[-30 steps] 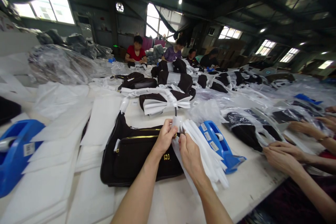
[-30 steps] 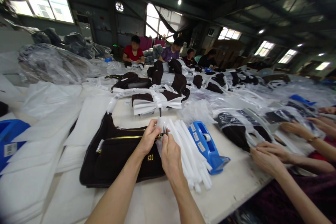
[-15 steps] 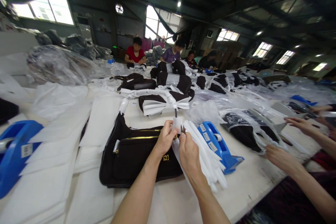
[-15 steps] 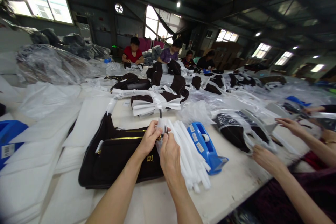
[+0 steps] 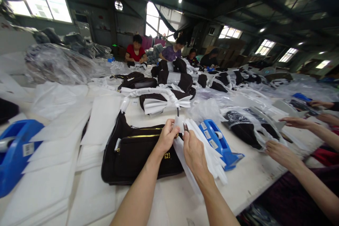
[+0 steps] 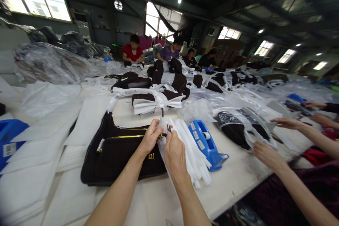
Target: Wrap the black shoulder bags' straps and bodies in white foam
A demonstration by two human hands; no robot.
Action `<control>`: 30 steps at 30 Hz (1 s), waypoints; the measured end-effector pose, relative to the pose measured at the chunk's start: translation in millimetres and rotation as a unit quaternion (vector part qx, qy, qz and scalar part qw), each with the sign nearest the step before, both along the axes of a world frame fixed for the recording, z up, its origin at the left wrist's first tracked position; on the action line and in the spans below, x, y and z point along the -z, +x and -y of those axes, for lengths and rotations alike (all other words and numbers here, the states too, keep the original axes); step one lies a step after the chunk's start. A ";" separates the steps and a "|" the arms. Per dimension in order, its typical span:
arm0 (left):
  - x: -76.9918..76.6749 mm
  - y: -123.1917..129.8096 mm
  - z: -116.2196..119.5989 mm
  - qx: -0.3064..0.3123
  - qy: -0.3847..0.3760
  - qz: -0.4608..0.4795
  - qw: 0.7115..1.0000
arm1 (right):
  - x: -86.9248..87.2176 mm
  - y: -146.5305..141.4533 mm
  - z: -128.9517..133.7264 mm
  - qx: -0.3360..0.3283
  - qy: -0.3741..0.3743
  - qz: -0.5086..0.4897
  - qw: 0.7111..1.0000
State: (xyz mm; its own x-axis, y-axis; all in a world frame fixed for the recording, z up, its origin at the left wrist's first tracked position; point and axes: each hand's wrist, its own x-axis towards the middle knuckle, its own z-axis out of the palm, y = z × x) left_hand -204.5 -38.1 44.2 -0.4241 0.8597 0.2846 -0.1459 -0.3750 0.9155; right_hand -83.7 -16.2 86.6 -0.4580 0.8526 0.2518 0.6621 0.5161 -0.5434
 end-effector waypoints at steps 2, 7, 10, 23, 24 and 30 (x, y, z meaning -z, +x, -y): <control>-1.6 0.4 0.5 -0.001 -0.004 0.006 1.000 | -0.1 3.5 1.4 -0.014 -0.002 0.014 1.000; -4.0 2.6 1.4 0.000 -0.004 0.002 1.000 | 0.7 6.6 5.5 -0.012 -0.017 0.027 0.999; -2.3 2.8 0.9 -0.003 -0.001 0.000 1.000 | 0.4 6.1 5.5 -0.015 -0.014 0.034 0.999; -0.3 0.6 1.5 -0.017 -0.015 -0.048 0.999 | 1.0 -4.4 -2.0 0.010 0.011 0.010 1.000; 0.1 0.4 1.3 -0.018 -0.015 -0.057 0.998 | -0.1 -3.7 -2.5 0.011 0.009 0.016 1.000; 1.7 0.3 0.4 -0.026 -0.016 -0.108 0.994 | -1.8 -4.3 -8.7 0.011 0.014 0.005 1.000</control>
State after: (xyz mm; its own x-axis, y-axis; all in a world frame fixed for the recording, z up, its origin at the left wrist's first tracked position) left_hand -204.2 -38.5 42.5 -0.4011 0.8479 0.3467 0.0744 -0.3471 0.9349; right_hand -88.0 -7.5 88.4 -0.4424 0.8549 0.2709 0.6783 0.5166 -0.5225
